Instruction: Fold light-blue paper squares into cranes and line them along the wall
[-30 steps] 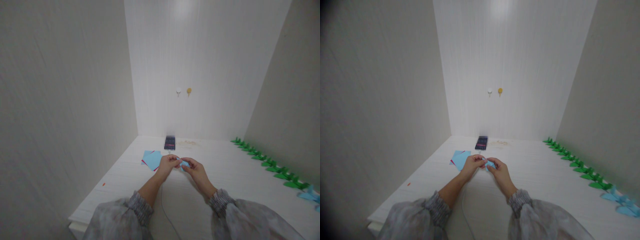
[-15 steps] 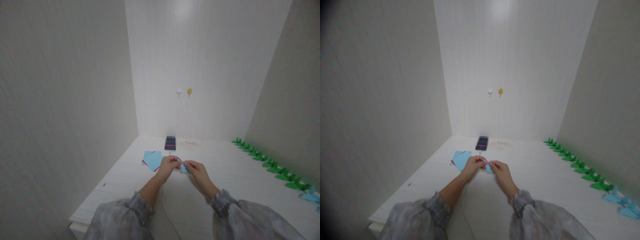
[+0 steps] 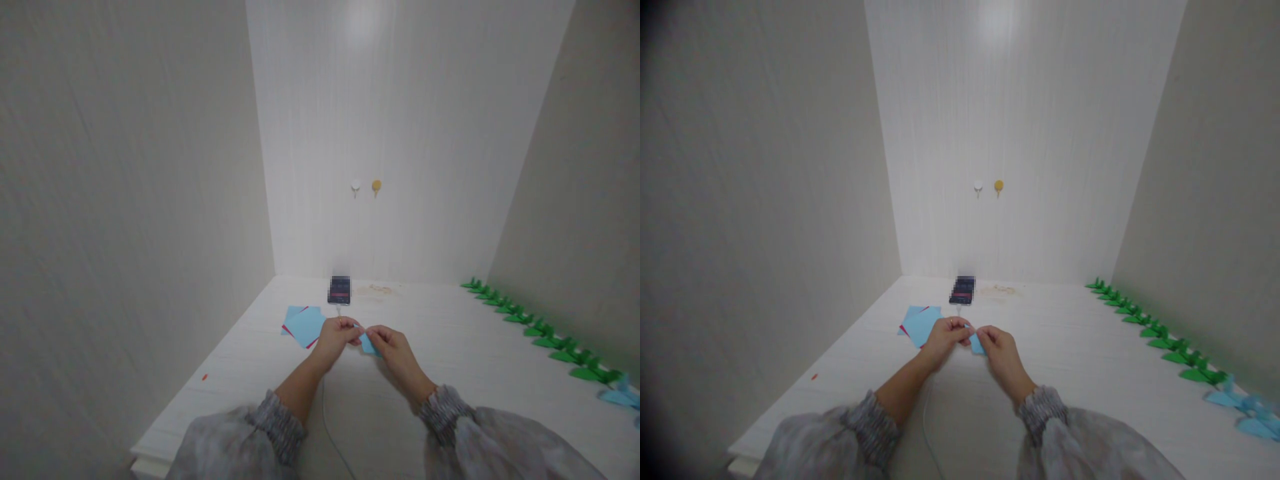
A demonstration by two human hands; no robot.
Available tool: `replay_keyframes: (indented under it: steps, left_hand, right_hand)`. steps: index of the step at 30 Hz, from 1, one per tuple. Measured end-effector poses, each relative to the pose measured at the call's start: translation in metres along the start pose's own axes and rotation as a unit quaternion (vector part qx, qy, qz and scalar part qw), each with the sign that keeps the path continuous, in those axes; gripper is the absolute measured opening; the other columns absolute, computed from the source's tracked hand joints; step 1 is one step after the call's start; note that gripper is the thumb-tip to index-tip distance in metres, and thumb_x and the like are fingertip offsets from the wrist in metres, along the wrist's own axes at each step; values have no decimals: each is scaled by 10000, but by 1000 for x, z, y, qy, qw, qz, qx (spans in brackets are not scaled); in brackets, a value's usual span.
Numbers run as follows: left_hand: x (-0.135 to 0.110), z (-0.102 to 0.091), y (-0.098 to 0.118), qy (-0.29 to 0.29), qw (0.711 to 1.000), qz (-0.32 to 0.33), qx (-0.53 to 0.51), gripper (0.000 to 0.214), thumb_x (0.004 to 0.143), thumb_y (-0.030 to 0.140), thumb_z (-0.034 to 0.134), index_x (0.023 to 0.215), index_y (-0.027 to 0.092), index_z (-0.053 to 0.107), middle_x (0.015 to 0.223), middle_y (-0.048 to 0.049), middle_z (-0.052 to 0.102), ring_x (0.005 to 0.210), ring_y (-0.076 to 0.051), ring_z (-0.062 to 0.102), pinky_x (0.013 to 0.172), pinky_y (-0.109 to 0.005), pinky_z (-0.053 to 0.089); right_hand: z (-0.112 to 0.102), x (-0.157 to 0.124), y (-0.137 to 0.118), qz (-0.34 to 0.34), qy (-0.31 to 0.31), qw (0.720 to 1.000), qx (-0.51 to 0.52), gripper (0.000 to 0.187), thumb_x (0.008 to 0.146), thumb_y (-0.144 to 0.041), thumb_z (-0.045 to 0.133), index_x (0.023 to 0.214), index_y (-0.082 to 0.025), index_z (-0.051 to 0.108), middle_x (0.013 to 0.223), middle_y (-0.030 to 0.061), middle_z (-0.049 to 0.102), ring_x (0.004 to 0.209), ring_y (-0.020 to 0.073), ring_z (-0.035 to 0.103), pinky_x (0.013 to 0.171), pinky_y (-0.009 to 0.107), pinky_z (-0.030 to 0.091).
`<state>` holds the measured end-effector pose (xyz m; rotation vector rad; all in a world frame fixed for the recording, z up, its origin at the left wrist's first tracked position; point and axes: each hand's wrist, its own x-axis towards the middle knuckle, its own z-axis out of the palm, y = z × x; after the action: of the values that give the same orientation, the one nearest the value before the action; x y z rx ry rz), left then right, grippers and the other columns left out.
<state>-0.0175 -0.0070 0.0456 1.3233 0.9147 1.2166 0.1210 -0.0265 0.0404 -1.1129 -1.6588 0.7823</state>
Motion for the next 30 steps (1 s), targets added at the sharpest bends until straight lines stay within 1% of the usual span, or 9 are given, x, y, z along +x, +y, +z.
replay_keyframes:
  steps: [3, 7, 10, 13, 16, 20, 26, 30]
  left_hand:
    - [0, -1, 0, 2, 1000, -5, -6, 198, 518, 265, 650, 609, 100, 592, 472, 4, 547, 434, -82, 494, 480, -201, 388]
    - [0, -2, 1, 8, 999, -31, -7, 209, 483, 259, 672, 588, 99, 590, 453, 3, 548, 421, -90, 497, 470, -210, 391]
    - [-1, -1, 1, 9, 999, -29, -17, 193, 487, 240, 668, 591, 98, 590, 459, 4, 552, 419, -87, 498, 468, -208, 391]
    - [0, -1, 0, 14, 999, -25, -22, 173, 495, 222, 660, 594, 98, 592, 469, 5, 555, 423, -80, 494, 472, -203, 391]
    - [0, -3, 1, 21, 999, -23, -22, 163, 503, 222, 654, 588, 98, 591, 466, 5, 550, 427, -76, 490, 474, -197, 387]
    - [1, -5, 4, 34, 999, -28, -19, 174, 503, 243, 656, 580, 100, 593, 462, 7, 541, 428, -74, 484, 468, -193, 377]
    - [0, -6, 4, 32, 999, -27, -13, 197, 498, 267, 662, 586, 102, 598, 466, 6, 541, 431, -78, 481, 480, -204, 380]
    - [1, -5, 4, 33, 999, -22, -10, 204, 498, 272, 664, 589, 102, 601, 467, 6, 543, 432, -80, 483, 492, -211, 386]
  right_hand:
    - [0, 0, 0, -6, -5, 1000, -14, 326, 722, -401, 412, 633, -135, 580, 559, 8, 533, 538, 119, 459, 500, 211, 344]
    - [-1, -1, -2, -20, -15, 999, -30, 304, 722, -381, 417, 637, -140, 582, 581, 12, 550, 565, 126, 475, 525, 215, 355]
    - [-1, -1, -3, -23, -20, 998, -52, 305, 737, -362, 391, 632, -143, 576, 572, 9, 545, 557, 127, 473, 515, 216, 351]
    - [-1, 0, -1, -26, -21, 997, -72, 306, 751, -339, 365, 668, -143, 585, 600, 19, 566, 581, 138, 491, 538, 226, 360]
    - [-2, 0, 2, -36, -7, 995, -96, 297, 758, -324, 353, 703, -148, 586, 624, 26, 579, 600, 145, 504, 556, 233, 362]
    - [-2, 1, 5, -32, 26, 990, -136, 283, 755, -323, 352, 656, -159, 560, 579, 20, 552, 565, 146, 488, 522, 235, 345]
    - [-1, 1, 6, -53, 31, 988, -141, 264, 757, -303, 345, 627, -168, 531, 555, 14, 521, 545, 142, 465, 503, 234, 331]
    - [-1, 1, 5, -43, 34, 989, -138, 260, 749, -298, 351, 633, -164, 541, 561, 17, 526, 550, 141, 464, 504, 234, 331]
